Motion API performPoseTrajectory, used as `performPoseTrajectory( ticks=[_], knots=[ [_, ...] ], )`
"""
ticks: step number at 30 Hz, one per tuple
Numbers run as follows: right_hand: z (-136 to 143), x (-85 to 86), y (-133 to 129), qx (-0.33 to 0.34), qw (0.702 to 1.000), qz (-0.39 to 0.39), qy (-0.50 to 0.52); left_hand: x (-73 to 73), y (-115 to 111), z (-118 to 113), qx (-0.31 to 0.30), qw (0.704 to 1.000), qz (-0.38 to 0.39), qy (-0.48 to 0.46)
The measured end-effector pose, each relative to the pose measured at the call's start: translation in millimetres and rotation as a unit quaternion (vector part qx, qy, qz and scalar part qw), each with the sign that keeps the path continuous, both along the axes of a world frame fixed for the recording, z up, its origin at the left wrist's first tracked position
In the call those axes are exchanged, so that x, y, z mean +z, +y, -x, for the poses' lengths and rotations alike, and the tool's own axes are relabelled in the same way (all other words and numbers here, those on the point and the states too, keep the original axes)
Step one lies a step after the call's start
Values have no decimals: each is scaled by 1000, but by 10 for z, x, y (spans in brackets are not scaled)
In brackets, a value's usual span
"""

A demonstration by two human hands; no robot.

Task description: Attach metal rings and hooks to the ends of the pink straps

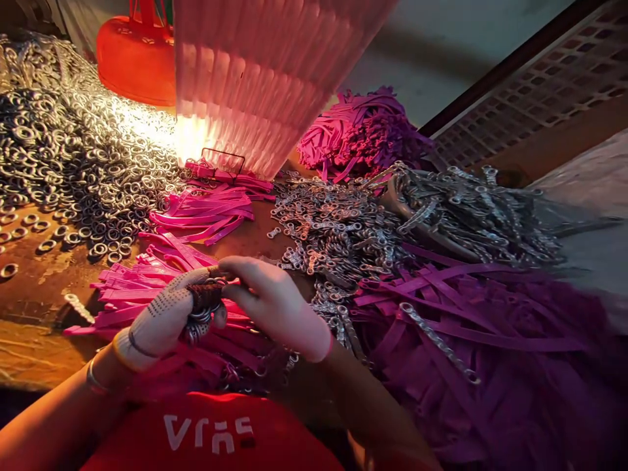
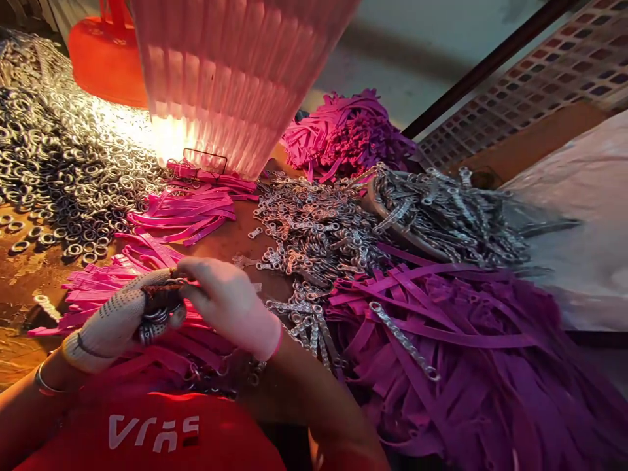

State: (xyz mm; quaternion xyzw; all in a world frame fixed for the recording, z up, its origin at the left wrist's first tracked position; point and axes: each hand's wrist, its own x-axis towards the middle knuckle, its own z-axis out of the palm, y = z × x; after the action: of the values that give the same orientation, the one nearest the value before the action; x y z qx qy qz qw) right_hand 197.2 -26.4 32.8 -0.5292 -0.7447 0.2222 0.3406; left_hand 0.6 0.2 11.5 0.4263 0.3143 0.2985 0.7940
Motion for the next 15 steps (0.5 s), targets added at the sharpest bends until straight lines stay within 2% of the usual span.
performPoseTrajectory(
  ticks=[3, 6, 9, 12, 15],
  knots=[
    [183, 91, -86, 38, 998, 48, 27, 16, -67, 17, -9, 1000, -16, 12],
    [218, 62, -126, -30, 985, 95, 138, 34, -98, 39, -6, 1000, 16, 12],
    [231, 25, -187, -116, 963, 113, 217, 24, -109, 71, 29, 995, 96, -19],
    [300, 5, -261, -164, 951, 107, 239, -27, -169, 90, 39, 985, 165, -40],
    [423, -47, -338, -192, 954, 72, 218, -108, -304, 71, 43, 984, 168, -29]
  ],
)
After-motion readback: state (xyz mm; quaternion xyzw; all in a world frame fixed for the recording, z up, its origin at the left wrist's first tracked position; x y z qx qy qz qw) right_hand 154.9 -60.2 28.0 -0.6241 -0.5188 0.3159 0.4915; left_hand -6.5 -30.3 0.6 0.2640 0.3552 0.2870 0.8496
